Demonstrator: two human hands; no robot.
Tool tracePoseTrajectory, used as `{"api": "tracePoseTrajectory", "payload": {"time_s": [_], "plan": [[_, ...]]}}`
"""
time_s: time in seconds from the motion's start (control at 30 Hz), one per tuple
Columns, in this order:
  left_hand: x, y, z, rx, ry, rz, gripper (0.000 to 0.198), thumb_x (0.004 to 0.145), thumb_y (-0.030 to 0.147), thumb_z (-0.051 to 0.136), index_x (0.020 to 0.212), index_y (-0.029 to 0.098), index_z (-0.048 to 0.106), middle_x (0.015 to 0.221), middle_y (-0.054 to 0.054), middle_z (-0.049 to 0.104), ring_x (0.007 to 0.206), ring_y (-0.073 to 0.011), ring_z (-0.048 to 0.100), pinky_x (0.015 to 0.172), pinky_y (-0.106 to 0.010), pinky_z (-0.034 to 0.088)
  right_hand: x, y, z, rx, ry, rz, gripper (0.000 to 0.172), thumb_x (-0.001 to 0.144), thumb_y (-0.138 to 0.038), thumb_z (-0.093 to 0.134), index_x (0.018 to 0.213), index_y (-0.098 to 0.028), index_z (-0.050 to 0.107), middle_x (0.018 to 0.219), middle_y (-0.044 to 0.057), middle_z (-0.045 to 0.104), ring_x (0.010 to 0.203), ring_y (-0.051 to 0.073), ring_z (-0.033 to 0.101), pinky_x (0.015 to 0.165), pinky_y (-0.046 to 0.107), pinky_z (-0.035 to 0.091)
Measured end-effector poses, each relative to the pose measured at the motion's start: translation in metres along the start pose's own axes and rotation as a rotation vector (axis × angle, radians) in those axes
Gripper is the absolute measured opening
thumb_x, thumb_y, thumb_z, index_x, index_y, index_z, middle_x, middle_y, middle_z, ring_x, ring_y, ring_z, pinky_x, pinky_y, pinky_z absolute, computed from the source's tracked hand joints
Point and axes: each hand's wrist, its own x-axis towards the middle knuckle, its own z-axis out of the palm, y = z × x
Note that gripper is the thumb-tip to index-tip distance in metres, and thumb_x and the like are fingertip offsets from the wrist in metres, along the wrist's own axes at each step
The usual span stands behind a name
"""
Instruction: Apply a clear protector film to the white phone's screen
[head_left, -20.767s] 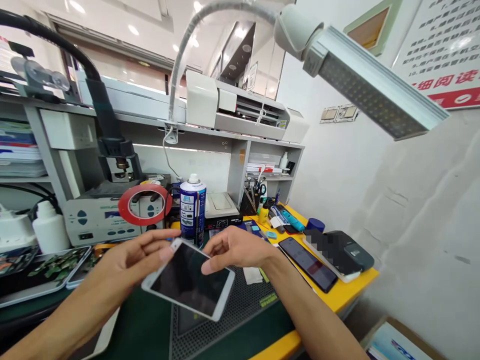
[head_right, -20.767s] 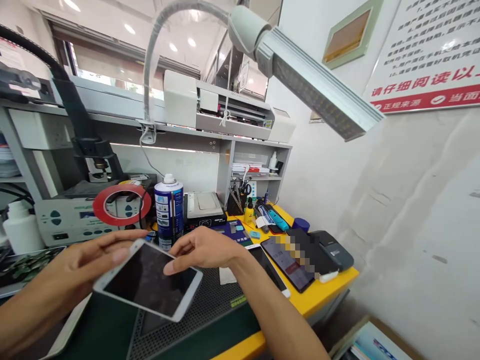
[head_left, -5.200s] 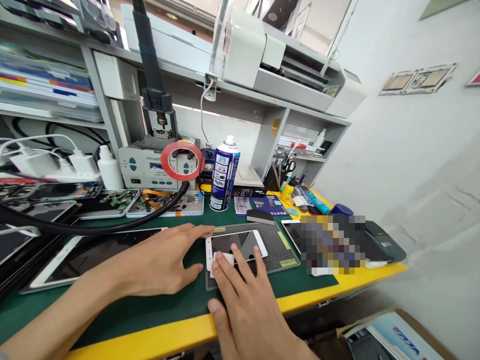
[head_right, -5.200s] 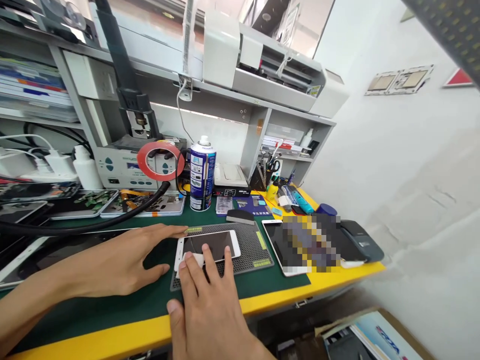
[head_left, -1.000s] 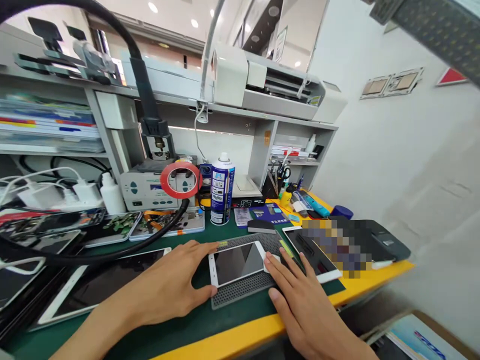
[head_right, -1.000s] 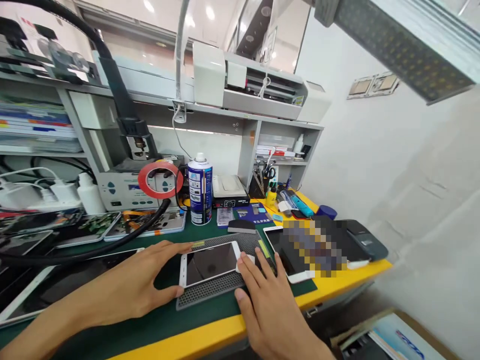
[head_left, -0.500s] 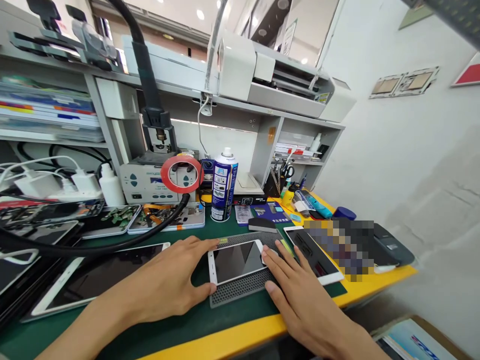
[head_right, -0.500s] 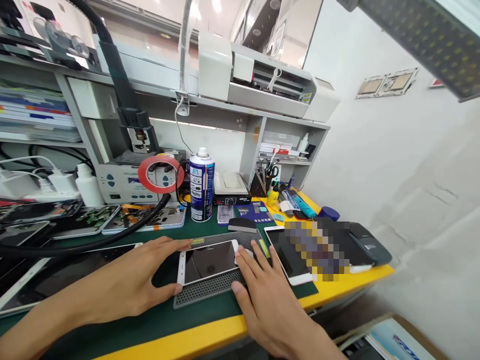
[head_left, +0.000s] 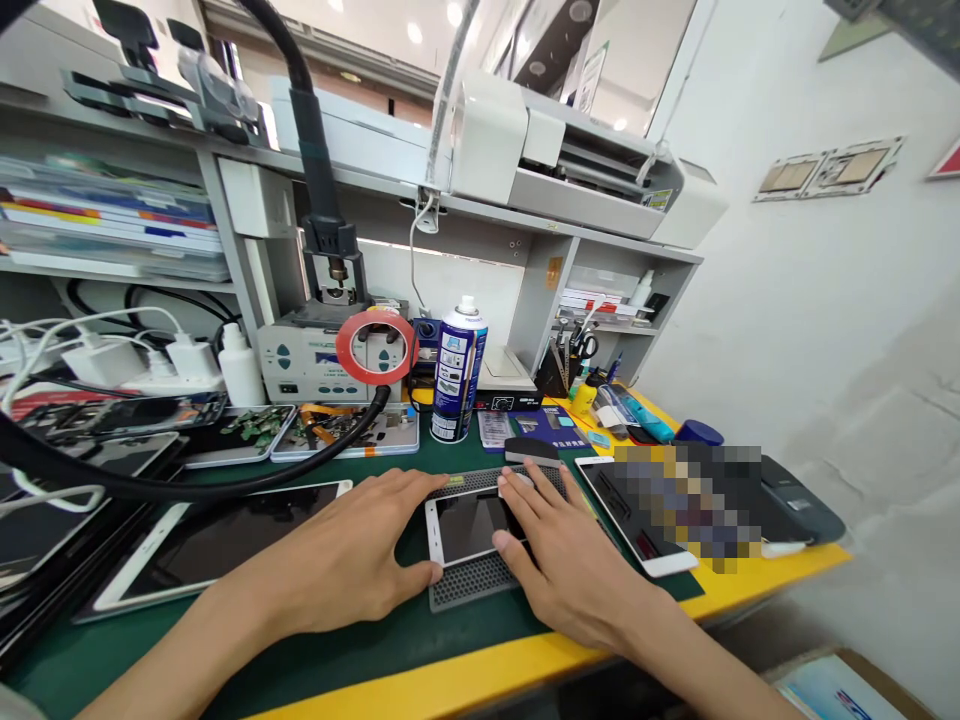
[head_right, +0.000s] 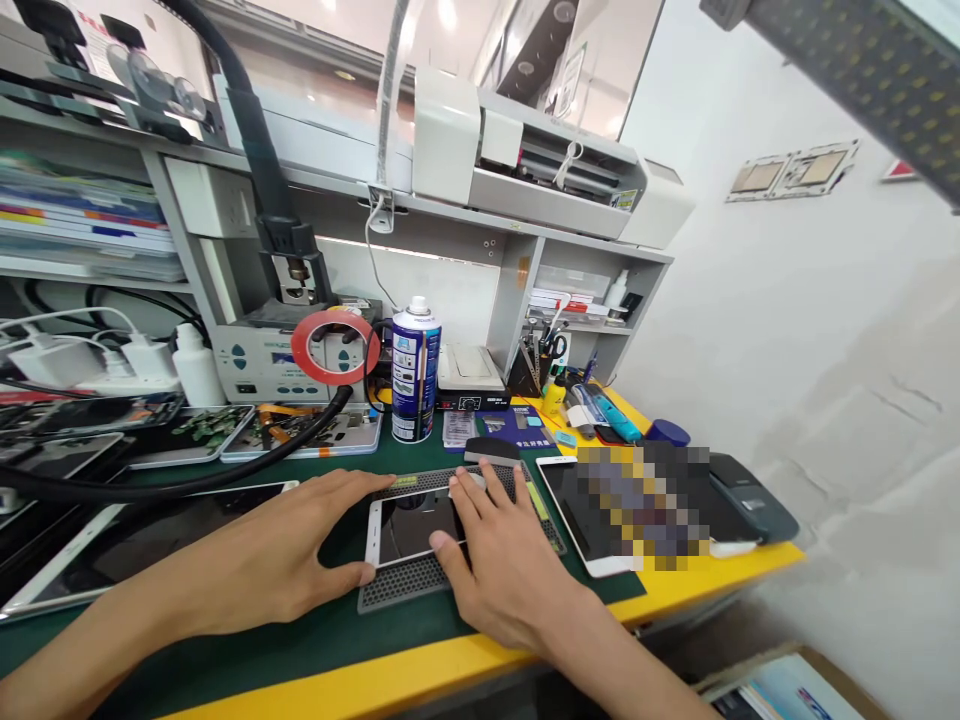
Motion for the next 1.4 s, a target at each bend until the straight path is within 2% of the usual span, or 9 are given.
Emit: {"api": "tracePoseTrajectory", "payload": {"time_s": [0.17, 0.3, 0.37, 0.5, 0.57, 0.73, 0.87, 1.07, 1.4], "plan": [[-0.001, 0.000, -0.003, -0.023, 0.009, 0.012, 0.075, 0.087, 0.058, 0.063, 0.154, 0.033, 0.042, 0.155, -0.005, 0.050, 0.140, -0.0335, 0.049, 0.108, -0.042, 0.048, 0.010, -0.028, -0.002, 0.103, -0.044, -0.067, 0.070, 0.107, -0.059, 0.017, 0.162, -0.017, 0.028, 0.168, 0.005, 0.022, 0.157, 0.033, 0.006, 0.125, 0.063, 0.000], [0.000, 0.002, -0.006, -0.020, -0.042, -0.038, 0.079, 0.088, 0.056, 0.059, 0.158, 0.029, 0.034, 0.162, -0.006, 0.041, 0.148, -0.0359, 0.038, 0.113, -0.050, 0.044, 0.020, -0.048, -0.004, 0.149, -0.059, -0.148, 0.070, 0.107, -0.057, 0.017, 0.162, -0.015, 0.028, 0.168, 0.009, 0.023, 0.156, 0.034, 0.006, 0.124, 0.064, -0.001], [0.000, 0.004, -0.007, -0.014, -0.072, -0.049, 0.080, 0.087, 0.049, 0.059, 0.159, 0.027, 0.031, 0.164, -0.006, 0.037, 0.151, -0.0352, 0.033, 0.116, -0.052, 0.040, 0.024, -0.054, -0.006, 0.175, -0.061, -0.185, 0.068, 0.107, -0.056, 0.019, 0.163, -0.017, 0.025, 0.168, 0.008, 0.022, 0.156, 0.034, 0.007, 0.123, 0.066, 0.000], [0.000, 0.007, -0.009, -0.034, -0.071, 0.008, 0.078, 0.082, 0.031, 0.059, 0.156, 0.030, 0.034, 0.161, -0.004, 0.041, 0.146, -0.0308, 0.041, 0.113, -0.046, 0.045, 0.027, -0.062, -0.013, 0.220, -0.075, -0.239, 0.063, 0.108, -0.051, 0.022, 0.164, -0.022, 0.020, 0.169, 0.007, 0.022, 0.156, 0.034, 0.010, 0.121, 0.070, 0.002], [0.000, 0.007, -0.010, -0.044, -0.075, 0.016, 0.077, 0.081, 0.029, 0.059, 0.155, 0.030, 0.036, 0.160, -0.005, 0.043, 0.145, -0.0304, 0.043, 0.112, -0.045, 0.046, 0.025, -0.064, -0.012, 0.221, -0.065, -0.240, 0.062, 0.108, -0.050, 0.023, 0.163, -0.022, 0.023, 0.168, 0.006, 0.024, 0.156, 0.033, 0.011, 0.121, 0.069, 0.001], [0.001, 0.005, -0.009, -0.032, -0.074, 0.000, 0.075, 0.087, 0.046, 0.060, 0.156, 0.028, 0.037, 0.159, -0.007, 0.044, 0.147, -0.0330, 0.041, 0.118, -0.048, 0.040, 0.009, -0.073, 0.001, 0.225, -0.050, -0.166, 0.064, 0.108, -0.052, 0.022, 0.161, -0.017, 0.031, 0.167, 0.004, 0.023, 0.157, 0.030, 0.007, 0.123, 0.063, -0.004], [-0.001, 0.004, -0.008, -0.011, -0.086, 0.053, 0.075, 0.087, 0.041, 0.060, 0.157, 0.031, 0.035, 0.160, -0.004, 0.044, 0.149, -0.0320, 0.037, 0.121, -0.049, 0.034, -0.002, -0.078, 0.007, 0.241, -0.097, -0.134, 0.067, 0.107, -0.055, 0.017, 0.160, -0.017, 0.032, 0.166, -0.001, 0.020, 0.156, 0.034, 0.007, 0.121, 0.066, -0.008], [-0.003, 0.008, -0.012, 0.016, -0.147, 0.000, 0.078, 0.085, 0.034, 0.057, 0.159, 0.031, 0.032, 0.161, -0.004, 0.042, 0.151, -0.0350, 0.032, 0.120, -0.053, 0.037, -0.012, -0.076, 0.008, 0.222, -0.087, -0.166, 0.063, 0.108, -0.053, 0.016, 0.159, -0.020, 0.036, 0.165, -0.006, 0.020, 0.156, 0.034, 0.008, 0.120, 0.067, -0.006], [0.000, 0.002, -0.006, 0.015, -0.103, -0.028, 0.078, 0.087, 0.054, 0.061, 0.158, 0.035, 0.035, 0.158, -0.002, 0.047, 0.149, -0.0366, 0.036, 0.118, -0.053, 0.039, -0.032, -0.044, 0.020, 0.100, 0.040, -0.090, 0.055, 0.109, -0.046, 0.027, 0.160, -0.028, 0.031, 0.166, -0.005, 0.021, 0.155, 0.035, 0.011, 0.120, 0.073, 0.007]]}}
